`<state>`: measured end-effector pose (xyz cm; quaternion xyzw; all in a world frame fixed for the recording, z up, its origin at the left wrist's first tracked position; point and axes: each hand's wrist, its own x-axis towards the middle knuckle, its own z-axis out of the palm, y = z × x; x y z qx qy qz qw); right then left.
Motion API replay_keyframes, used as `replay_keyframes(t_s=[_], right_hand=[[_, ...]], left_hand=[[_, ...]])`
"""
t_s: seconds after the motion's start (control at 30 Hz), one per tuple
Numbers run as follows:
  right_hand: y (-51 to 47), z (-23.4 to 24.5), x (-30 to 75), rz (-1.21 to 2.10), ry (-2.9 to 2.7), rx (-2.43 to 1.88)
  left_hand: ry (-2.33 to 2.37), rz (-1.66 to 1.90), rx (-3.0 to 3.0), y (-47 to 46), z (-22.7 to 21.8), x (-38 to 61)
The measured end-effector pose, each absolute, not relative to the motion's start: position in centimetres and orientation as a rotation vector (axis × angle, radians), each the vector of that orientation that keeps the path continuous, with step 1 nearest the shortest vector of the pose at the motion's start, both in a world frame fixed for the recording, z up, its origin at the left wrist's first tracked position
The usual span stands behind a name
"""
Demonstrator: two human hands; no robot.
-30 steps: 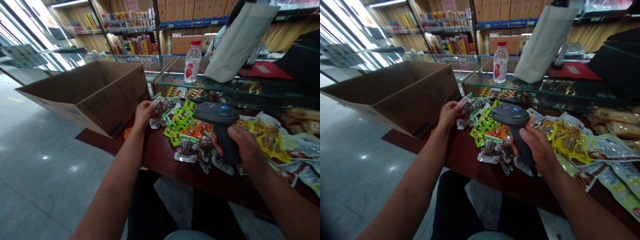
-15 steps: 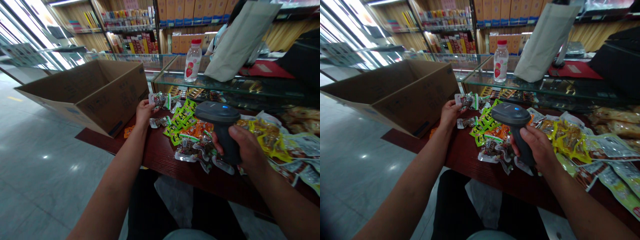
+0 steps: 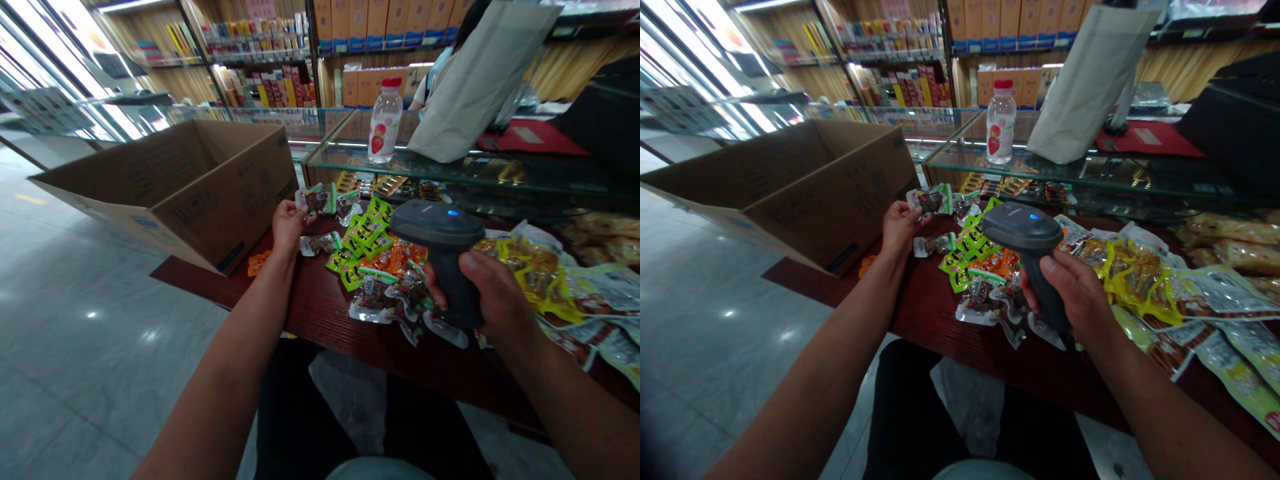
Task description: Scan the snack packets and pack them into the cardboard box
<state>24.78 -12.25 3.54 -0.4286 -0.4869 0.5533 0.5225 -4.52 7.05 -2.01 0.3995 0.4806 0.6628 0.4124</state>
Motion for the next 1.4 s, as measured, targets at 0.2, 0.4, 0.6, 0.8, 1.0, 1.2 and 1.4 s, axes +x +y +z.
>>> replay_keyframes(t_s=[0.2, 0.4, 0.6, 0.8, 1.0, 1.2, 1.4], right_hand=[[-12.2, 3.5, 24.7, 1.303, -1.183, -1.041], [-12.2, 3.4, 24.8, 1.308, -1.167, -1.035], [-12.1, 3.5, 24.9, 1.345, -1.166, -1.029], [-12.0, 3.6, 25.2, 1.369, -1.147, -1.023], [-12.1, 3.8, 25.2, 1.347, -1.201, -1.046], [-12.0, 3.7, 25.2, 1.356, -1.169, -1.016], [-11.4, 3.4, 25.5, 1.378, -1.133, -0.965]], left_hand=[[1.188, 1.678, 1.038, 7.1, -2.3, -4.5], [1.199, 1.648, 1.006, 6.8, -1.9, -4.4], [1.246, 1.654, 0.982, 6.3, -0.5, -4.5], [1.435, 1.558, 1.104, 0.2, 1.3, -6.3], [1.795, 1.285, 1.059, -8.7, -1.8, -6.1], [2.206, 1.246, 1.619, -9.4, -1.0, -6.0], [1.843, 1.189, 1.854, 2.4, 0.5, -6.1]])
